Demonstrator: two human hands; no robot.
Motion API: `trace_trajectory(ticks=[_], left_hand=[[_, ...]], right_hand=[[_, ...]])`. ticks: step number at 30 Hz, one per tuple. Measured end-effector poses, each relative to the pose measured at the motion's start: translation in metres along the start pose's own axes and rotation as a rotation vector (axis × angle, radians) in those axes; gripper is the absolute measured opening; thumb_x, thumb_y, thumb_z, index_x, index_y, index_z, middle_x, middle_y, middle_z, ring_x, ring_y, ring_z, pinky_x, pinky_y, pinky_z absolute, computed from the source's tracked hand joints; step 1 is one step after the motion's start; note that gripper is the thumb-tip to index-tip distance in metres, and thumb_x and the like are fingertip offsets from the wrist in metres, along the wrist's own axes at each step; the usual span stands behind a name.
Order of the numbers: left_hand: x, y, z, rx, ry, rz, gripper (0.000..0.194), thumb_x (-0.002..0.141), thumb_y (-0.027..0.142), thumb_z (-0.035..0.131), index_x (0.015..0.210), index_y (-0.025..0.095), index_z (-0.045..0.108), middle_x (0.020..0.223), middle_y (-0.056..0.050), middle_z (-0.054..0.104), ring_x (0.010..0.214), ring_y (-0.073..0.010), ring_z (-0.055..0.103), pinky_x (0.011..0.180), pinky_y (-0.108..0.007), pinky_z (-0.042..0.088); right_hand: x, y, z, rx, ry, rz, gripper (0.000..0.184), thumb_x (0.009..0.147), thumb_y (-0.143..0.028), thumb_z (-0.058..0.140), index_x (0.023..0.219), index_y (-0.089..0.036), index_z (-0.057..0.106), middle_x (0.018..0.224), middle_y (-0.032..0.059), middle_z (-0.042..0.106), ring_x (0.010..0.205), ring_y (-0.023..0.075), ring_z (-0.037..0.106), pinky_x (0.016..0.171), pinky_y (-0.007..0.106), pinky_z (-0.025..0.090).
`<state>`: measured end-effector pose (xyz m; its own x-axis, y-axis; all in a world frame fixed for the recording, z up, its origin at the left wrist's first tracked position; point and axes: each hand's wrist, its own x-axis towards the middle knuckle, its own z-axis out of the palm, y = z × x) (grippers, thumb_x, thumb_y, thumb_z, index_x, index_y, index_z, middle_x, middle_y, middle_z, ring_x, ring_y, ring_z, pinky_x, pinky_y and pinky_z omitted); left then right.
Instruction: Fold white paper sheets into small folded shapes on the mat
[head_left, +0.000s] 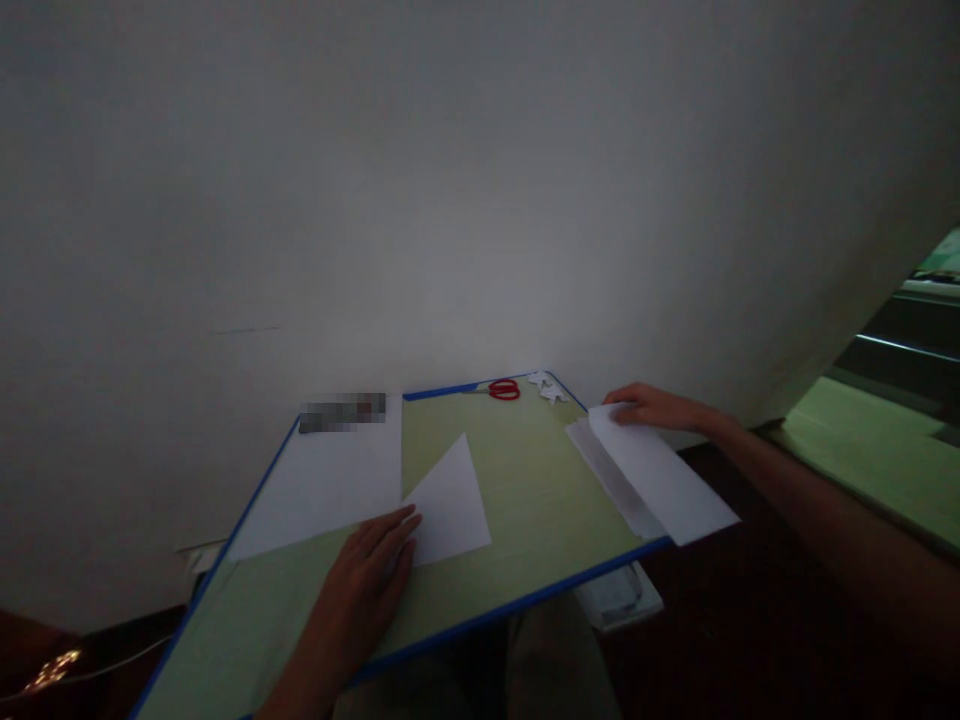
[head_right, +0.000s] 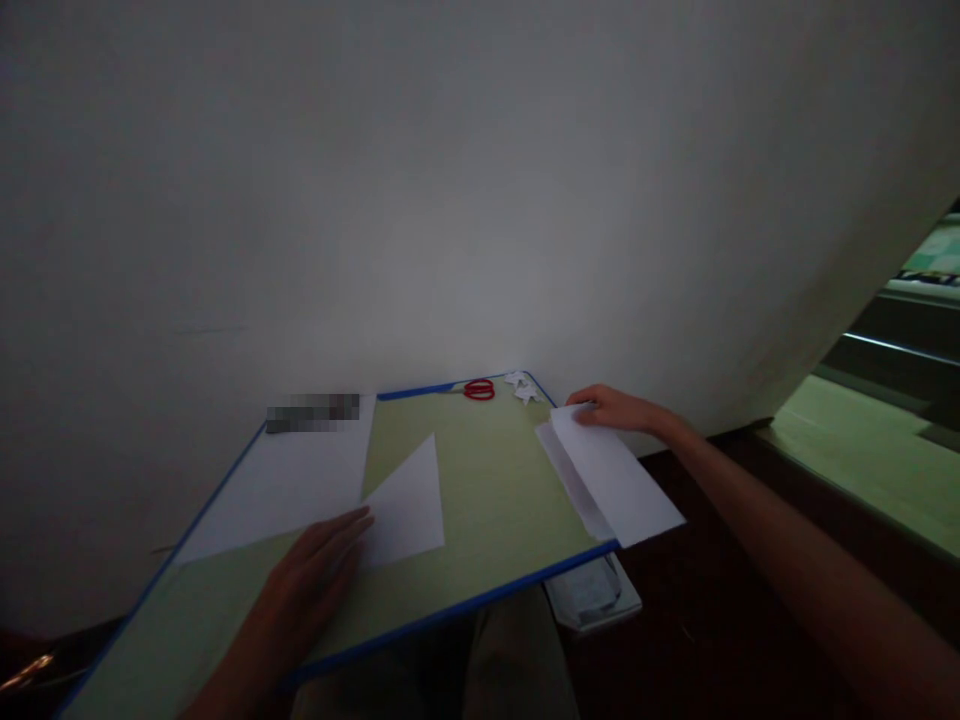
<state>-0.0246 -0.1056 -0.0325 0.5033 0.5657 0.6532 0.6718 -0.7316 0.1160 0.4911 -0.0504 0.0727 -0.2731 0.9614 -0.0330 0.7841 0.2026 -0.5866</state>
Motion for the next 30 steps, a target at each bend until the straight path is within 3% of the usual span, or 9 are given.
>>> trace_trajectory(ticks=[5, 13, 18, 21, 25, 28, 30], left_hand=[[-0.001, 0.001, 0.001, 0.017, -0.015, -0.008, 0.034, 0.102, 0.034, 0.047, 0.129, 0.024, 0.066, 0.126, -0.009, 0.072, 0.111, -0.0249, 0.070, 0.096, -0.042, 0.060], [0.002, 0.001, -0.003, -0.006, -0.005, -0.002, 0.031, 0.101, 0.032, 0.049, 0.124, 0.023, 0.068, 0.122, -0.009, 0.073, 0.107, -0.0246, 0.071, 0.092, -0.041, 0.062], [0.003, 0.004, -0.005, -0.029, -0.014, 0.011, 0.029, 0.100, 0.030, 0.051, 0.123, 0.023, 0.068, 0.123, -0.008, 0.073, 0.110, -0.0242, 0.068, 0.094, -0.042, 0.061], [0.002, 0.004, -0.004, -0.025, -0.032, 0.001, 0.029, 0.100, 0.028, 0.052, 0.123, 0.023, 0.068, 0.122, -0.009, 0.072, 0.112, -0.0246, 0.067, 0.095, -0.043, 0.061], [0.000, 0.003, -0.002, -0.011, -0.049, 0.010, 0.028, 0.098, 0.025, 0.053, 0.121, 0.022, 0.069, 0.121, -0.010, 0.073, 0.112, -0.0258, 0.067, 0.095, -0.046, 0.061], [-0.002, 0.003, -0.001, -0.006, -0.049, 0.005, 0.028, 0.098, 0.025, 0.053, 0.121, 0.021, 0.069, 0.121, -0.010, 0.073, 0.112, -0.0264, 0.067, 0.095, -0.046, 0.061], [-0.003, 0.002, 0.000, 0.007, -0.041, 0.010, 0.029, 0.098, 0.025, 0.052, 0.121, 0.021, 0.069, 0.122, -0.010, 0.073, 0.114, -0.0272, 0.067, 0.096, -0.048, 0.060]], right_hand=[[0.009, 0.037, 0.036, 0.002, 0.092, 0.055, 0.044, 0.075, -0.042, 0.061, 0.103, -0.012, 0.076, 0.106, 0.0155, 0.075, 0.100, 0.0343, 0.068, 0.091, 0.046, 0.053], [0.019, 0.050, 0.041, 0.020, 0.171, -0.006, 0.044, 0.080, -0.037, 0.059, 0.114, -0.012, 0.072, 0.119, 0.0147, 0.073, 0.110, 0.0307, 0.067, 0.099, 0.044, 0.051], [0.022, 0.054, 0.048, -0.012, 0.253, 0.012, 0.044, 0.083, -0.029, 0.058, 0.124, -0.015, 0.068, 0.120, 0.0142, 0.072, 0.106, 0.0293, 0.069, 0.094, 0.044, 0.054], [0.020, 0.054, 0.052, -0.059, 0.349, 0.013, 0.052, 0.085, -0.026, 0.055, 0.135, -0.016, 0.061, 0.130, 0.0180, 0.066, 0.119, 0.0307, 0.063, 0.101, 0.048, 0.050], [0.010, 0.049, 0.061, -0.237, 0.441, -0.049, 0.048, 0.086, -0.024, 0.054, 0.133, -0.015, 0.064, 0.138, 0.0186, 0.059, 0.132, 0.0312, 0.052, 0.115, 0.052, 0.038], [-0.008, 0.044, 0.075, -0.458, 0.377, -0.087, 0.036, 0.090, -0.021, 0.048, 0.115, -0.017, 0.074, 0.128, 0.0168, 0.067, 0.124, 0.0315, 0.058, 0.109, 0.053, 0.044], [-0.022, 0.041, 0.087, -0.560, 0.345, -0.058, 0.041, 0.090, -0.016, 0.043, 0.118, -0.017, 0.073, 0.130, 0.0168, 0.067, 0.124, 0.0332, 0.059, 0.103, 0.056, 0.046]])
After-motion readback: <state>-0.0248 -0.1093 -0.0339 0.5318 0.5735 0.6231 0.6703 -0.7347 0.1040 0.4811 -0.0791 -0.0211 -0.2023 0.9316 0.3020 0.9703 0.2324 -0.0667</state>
